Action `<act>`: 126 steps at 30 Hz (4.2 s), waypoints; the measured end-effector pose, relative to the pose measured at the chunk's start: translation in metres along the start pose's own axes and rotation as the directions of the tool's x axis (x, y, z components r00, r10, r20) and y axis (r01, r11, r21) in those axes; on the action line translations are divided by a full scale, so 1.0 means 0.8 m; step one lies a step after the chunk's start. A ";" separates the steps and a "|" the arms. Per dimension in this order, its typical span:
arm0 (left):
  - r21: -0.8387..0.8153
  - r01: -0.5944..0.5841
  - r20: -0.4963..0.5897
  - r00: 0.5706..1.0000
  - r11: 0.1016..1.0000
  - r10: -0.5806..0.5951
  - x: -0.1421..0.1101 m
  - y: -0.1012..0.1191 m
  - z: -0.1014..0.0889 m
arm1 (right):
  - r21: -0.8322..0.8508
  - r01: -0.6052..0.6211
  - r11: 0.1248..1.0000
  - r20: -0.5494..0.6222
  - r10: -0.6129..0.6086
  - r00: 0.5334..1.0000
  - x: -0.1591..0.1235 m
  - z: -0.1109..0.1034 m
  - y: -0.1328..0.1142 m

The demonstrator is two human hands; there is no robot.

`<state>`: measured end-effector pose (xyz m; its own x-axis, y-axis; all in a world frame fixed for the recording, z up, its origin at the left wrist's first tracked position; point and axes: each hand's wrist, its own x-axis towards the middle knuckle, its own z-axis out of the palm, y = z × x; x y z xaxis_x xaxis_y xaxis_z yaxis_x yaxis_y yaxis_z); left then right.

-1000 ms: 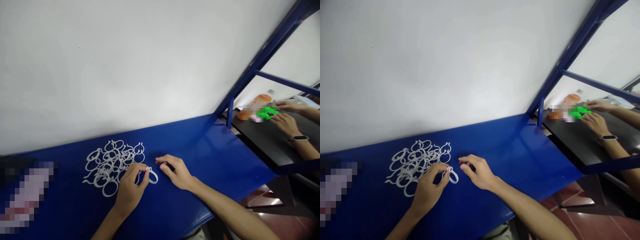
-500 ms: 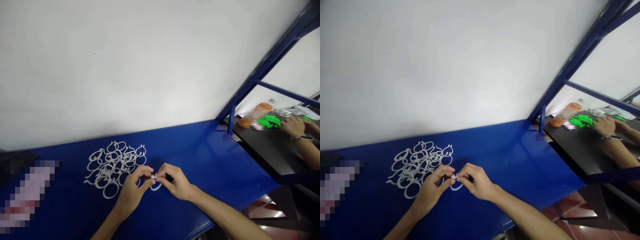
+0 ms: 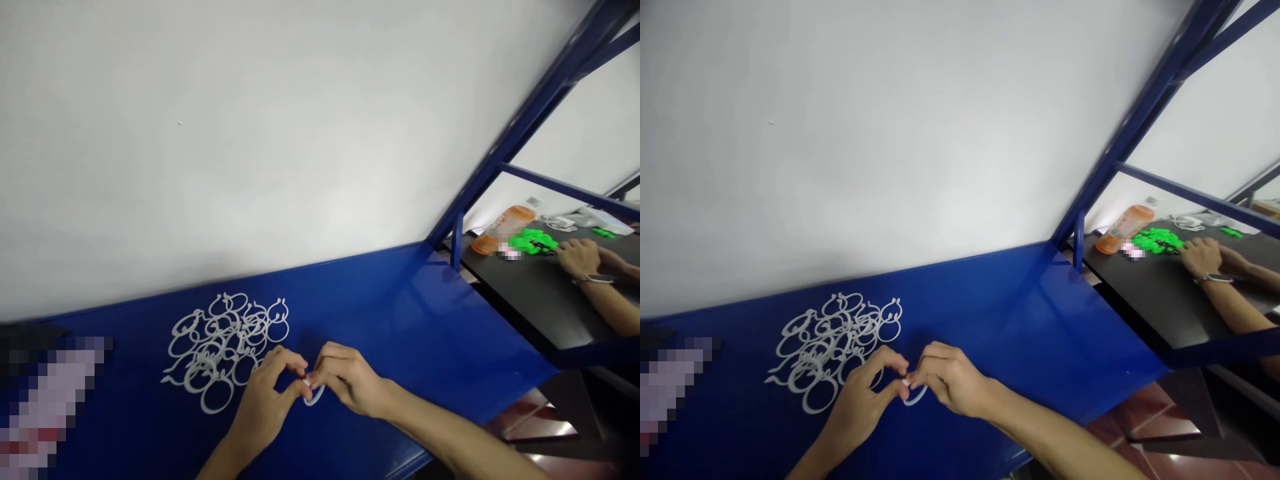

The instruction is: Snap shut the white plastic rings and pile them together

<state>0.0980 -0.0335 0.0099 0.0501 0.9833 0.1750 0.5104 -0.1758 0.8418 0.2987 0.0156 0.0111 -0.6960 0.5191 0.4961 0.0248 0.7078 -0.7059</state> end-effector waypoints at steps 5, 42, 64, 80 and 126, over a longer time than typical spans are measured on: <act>0.227 -0.149 -0.058 0.984 0.962 0.166 0.005 -0.018 -0.009 | -0.086 -0.001 0.996 -0.026 -0.002 1.000 0.004 -0.002 -0.002; -0.169 0.176 0.035 0.984 0.970 -0.172 0.008 -0.011 -0.014 | -0.013 -0.310 0.951 -0.139 0.305 0.942 0.005 0.008 0.004; 0.622 -0.216 -0.118 0.924 0.752 0.363 0.016 -0.041 -0.014 | -0.238 -0.212 0.948 -0.173 0.174 0.969 0.009 -0.028 0.029; 0.472 -0.481 0.153 0.870 0.739 0.469 -0.002 -0.019 0.004 | -0.315 -0.675 0.667 -0.644 0.372 0.668 -0.013 -0.115 0.082; 0.785 -0.343 0.063 0.872 0.516 0.485 0.023 -0.050 -0.007 | -0.289 -0.500 0.816 -0.577 0.269 0.771 0.002 -0.091 0.072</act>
<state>0.0741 -0.0085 -0.0177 0.3452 0.7756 0.5284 0.9200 -0.3911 -0.0268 0.3510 0.0919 0.0080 -0.1164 0.8669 0.4847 0.5756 0.4566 -0.6784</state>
